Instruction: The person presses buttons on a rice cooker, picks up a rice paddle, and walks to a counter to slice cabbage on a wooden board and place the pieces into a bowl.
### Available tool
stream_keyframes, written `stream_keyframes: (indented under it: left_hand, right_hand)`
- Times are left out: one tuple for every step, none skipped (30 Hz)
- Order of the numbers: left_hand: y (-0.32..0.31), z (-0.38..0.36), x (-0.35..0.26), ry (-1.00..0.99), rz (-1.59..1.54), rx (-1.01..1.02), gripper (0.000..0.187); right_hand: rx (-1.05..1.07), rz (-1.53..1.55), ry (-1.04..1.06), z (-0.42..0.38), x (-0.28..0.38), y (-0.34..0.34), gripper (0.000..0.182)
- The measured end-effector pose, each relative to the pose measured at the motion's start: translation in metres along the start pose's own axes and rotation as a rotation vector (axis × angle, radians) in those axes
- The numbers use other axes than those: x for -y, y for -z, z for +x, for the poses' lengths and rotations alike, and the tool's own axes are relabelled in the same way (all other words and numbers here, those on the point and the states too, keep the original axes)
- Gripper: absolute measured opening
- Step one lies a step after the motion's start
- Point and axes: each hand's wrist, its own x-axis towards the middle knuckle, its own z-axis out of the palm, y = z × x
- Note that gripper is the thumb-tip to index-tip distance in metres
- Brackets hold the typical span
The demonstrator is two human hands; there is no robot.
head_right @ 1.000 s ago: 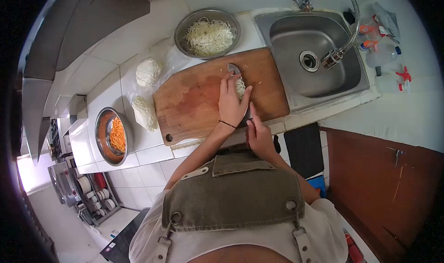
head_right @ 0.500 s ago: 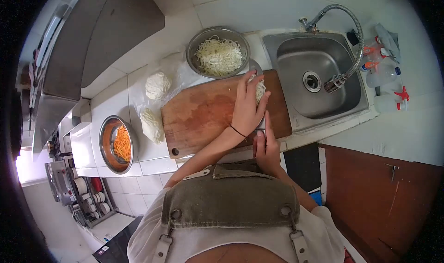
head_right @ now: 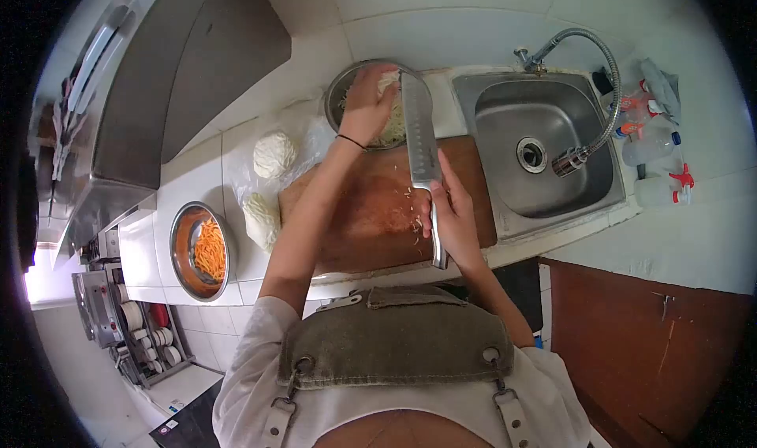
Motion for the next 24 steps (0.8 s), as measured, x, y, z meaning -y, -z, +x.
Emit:
stream_keyframes:
  left_hand:
    - [0.003, 0.003, 0.010, -0.001, -0.003, 0.001, 0.028]
    - [0.005, 0.004, 0.019, 0.054, 0.000, 0.065, 0.030]
    - [0.010, 0.006, 0.021, 0.109, 0.003, 0.128, 0.031]
    - [0.013, 0.007, 0.022, 0.194, -0.011, 0.155, 0.030]
    - [0.016, 0.009, 0.023, 0.193, -0.011, 0.157, 0.030]
    - [0.020, 0.012, 0.023, 0.183, 0.018, 0.180, 0.028]
    - [0.023, 0.014, 0.024, 0.173, 0.048, 0.204, 0.027]
    - [0.026, 0.016, 0.023, 0.172, 0.047, 0.209, 0.027]
    - [0.030, 0.020, 0.020, 0.222, 0.029, 0.252, 0.026]
    - [0.033, 0.022, 0.019, 0.271, 0.012, 0.294, 0.025]
    - [0.034, 0.024, 0.020, 0.269, 0.012, 0.297, 0.025]
    - [0.034, 0.025, 0.024, 0.227, -0.021, 0.299, 0.024]
    - [0.034, 0.026, 0.028, 0.184, -0.056, 0.301, 0.023]
    - [0.034, 0.027, 0.033, 0.182, -0.056, 0.303, 0.023]
    - [0.034, 0.028, 0.038, 0.131, -0.051, 0.284, 0.025]
    - [0.034, 0.028, 0.043, 0.080, -0.045, 0.265, 0.028]
    - [0.033, 0.027, 0.047, 0.078, -0.045, 0.266, 0.028]
    - [0.035, 0.026, 0.047, 0.044, 0.007, 0.229, 0.032]
    - [0.036, 0.024, 0.047, 0.010, 0.059, 0.192, 0.037]
    - [0.037, 0.023, 0.046, 0.010, 0.059, 0.193, 0.037]
    - [0.038, 0.023, 0.045, 0.020, 0.109, 0.186, 0.036]
    - [0.039, 0.024, 0.044, 0.030, 0.158, 0.177, 0.036]
    - [0.040, 0.024, 0.043, 0.030, 0.157, 0.178, 0.036]
    - [0.043, 0.027, 0.039, 0.150, 0.087, 0.235, 0.034]
  right_hand:
    - [-0.027, -0.022, -0.025, -0.001, -0.002, 0.005, 0.051]
    - [-0.025, 0.003, -0.018, -0.003, -0.010, 0.013, 0.051]
    - [-0.028, 0.002, -0.017, -0.005, -0.014, 0.019, 0.051]
    - [-0.044, 0.005, -0.025, -0.007, -0.017, 0.024, 0.051]
    - [-0.061, 0.010, -0.034, -0.009, -0.018, 0.028, 0.051]
    - [-0.088, 0.020, -0.071, -0.012, -0.018, 0.031, 0.051]
    - [-0.091, 0.023, -0.072, -0.013, -0.019, 0.033, 0.051]
    - [-0.105, 0.024, -0.073, -0.015, -0.021, 0.035, 0.052]
    - [-0.120, 0.024, -0.073, -0.017, -0.023, 0.038, 0.052]
    - [-0.109, 0.027, -0.062, -0.018, -0.026, 0.041, 0.052]
    - [-0.111, 0.030, -0.062, -0.019, -0.028, 0.042, 0.052]
    - [-0.107, 0.029, -0.051, -0.021, -0.031, 0.042, 0.052]
    - [-0.103, 0.029, -0.041, -0.023, -0.032, 0.043, 0.052]
    - [-0.105, 0.030, -0.040, -0.024, -0.032, 0.042, 0.052]
    - [-0.101, 0.012, -0.029, -0.025, -0.033, 0.041, 0.052]
    - [-0.096, -0.006, -0.019, -0.026, -0.033, 0.041, 0.052]
    - [-0.096, -0.004, -0.018, -0.026, -0.034, 0.041, 0.052]
    - [-0.093, 0.001, -0.024, -0.027, -0.037, 0.042, 0.052]
    - [-0.089, 0.006, -0.031, -0.028, -0.039, 0.042, 0.052]
    - [-0.089, 0.007, -0.031, -0.029, -0.039, 0.042, 0.052]
    - [-0.090, 0.000, -0.037, -0.030, -0.039, 0.042, 0.052]
    - [-0.091, -0.007, -0.042, -0.031, -0.039, 0.043, 0.052]
    - [-0.092, -0.007, -0.042, -0.032, -0.040, 0.043, 0.052]
    - [-0.086, -0.025, -0.026, -0.033, -0.041, 0.045, 0.052]
